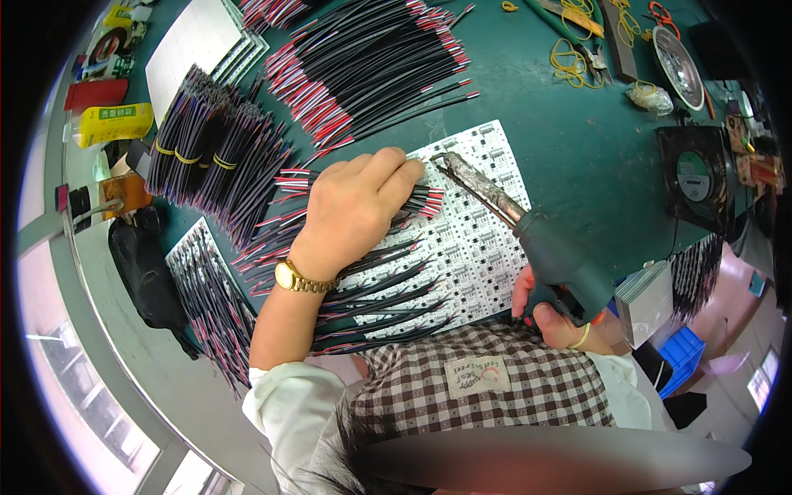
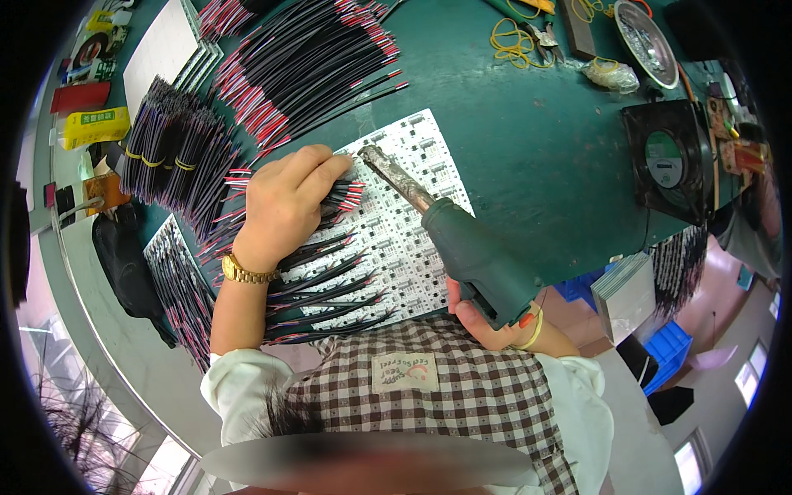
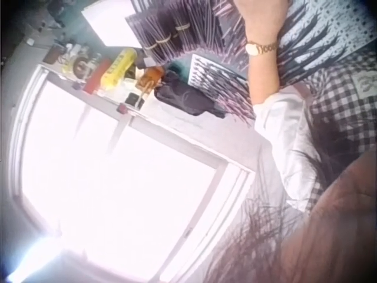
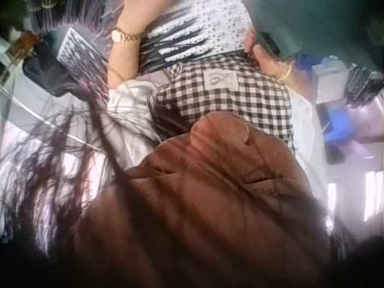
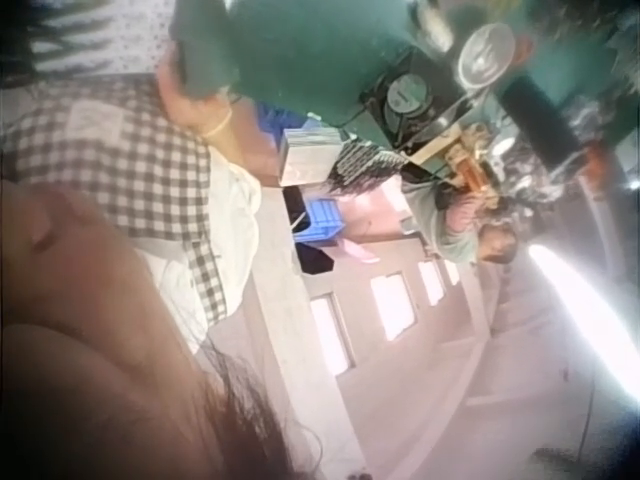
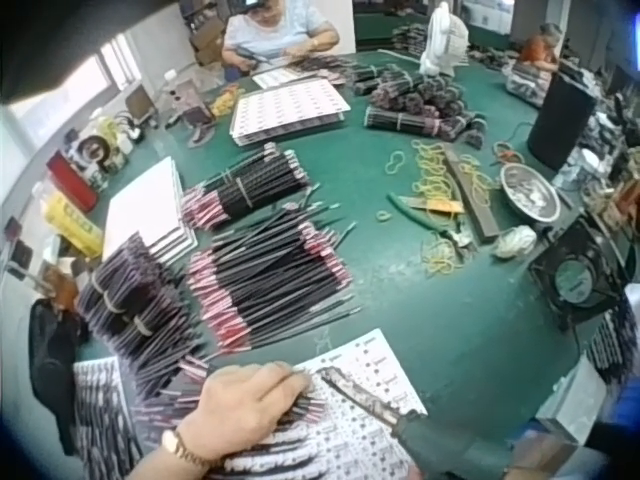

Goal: The person solders multiple sets of black and red wires to a printed circuit board template using a soldering iron.

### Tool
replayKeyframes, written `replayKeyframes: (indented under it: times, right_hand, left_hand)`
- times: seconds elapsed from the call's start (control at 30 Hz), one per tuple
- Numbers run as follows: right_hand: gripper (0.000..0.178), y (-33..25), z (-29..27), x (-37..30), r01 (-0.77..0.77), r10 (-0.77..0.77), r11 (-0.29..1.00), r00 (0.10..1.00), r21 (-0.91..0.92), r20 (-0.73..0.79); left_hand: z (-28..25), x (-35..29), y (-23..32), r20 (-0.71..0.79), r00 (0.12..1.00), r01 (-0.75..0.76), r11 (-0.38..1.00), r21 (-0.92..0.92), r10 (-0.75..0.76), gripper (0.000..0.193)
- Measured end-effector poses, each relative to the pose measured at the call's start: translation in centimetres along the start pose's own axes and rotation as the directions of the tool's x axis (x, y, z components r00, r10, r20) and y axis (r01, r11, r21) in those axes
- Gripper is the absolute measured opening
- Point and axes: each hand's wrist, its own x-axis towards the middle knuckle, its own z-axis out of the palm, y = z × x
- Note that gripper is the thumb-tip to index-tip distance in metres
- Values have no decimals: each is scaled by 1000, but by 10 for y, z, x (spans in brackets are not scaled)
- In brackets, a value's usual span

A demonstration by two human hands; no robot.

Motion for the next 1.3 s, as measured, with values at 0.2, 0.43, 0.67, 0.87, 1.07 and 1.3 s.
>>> replayKeyframes:
  times: [0.2, 0.43, 0.67, 0.87, 1.07, 1.3]
  right_hand:
    - [18, 2, -3, -4, -32, 32, 996, 999, -89, -4]
    - [28, -1, -4, -3, -56, 61, 995, 997, -88, 55]
    - [49, 10, 4, -9, 148, -140, 979, 988, 142, -65]
    - [55, 10, 5, -11, 109, -105, 987, 994, 115, -34]
    - [31, 22, 2, -12, 99, -98, 995, 994, 26, -40]
    - [52, 7, 5, -8, 6, -7, 1000, 995, -12, -98]
  left_hand:
    - [5, 1, -3, -18, 999, -30, 999, 20, 31, 27]
    - [6, 1, -3, -36, 999, -37, 999, 5, 37, 27]
    - [5, 1, -3, -53, 998, -35, 999, 2, 35, 29]
    - [6, 1, -5, -47, 999, -2, 997, -72, -2, 36]
    - [5, 6, -12, -4, 1000, -29, 985, -170, 29, 41]
    - [3, 5, -13, -2, 998, -61, 987, -147, 61, 28]
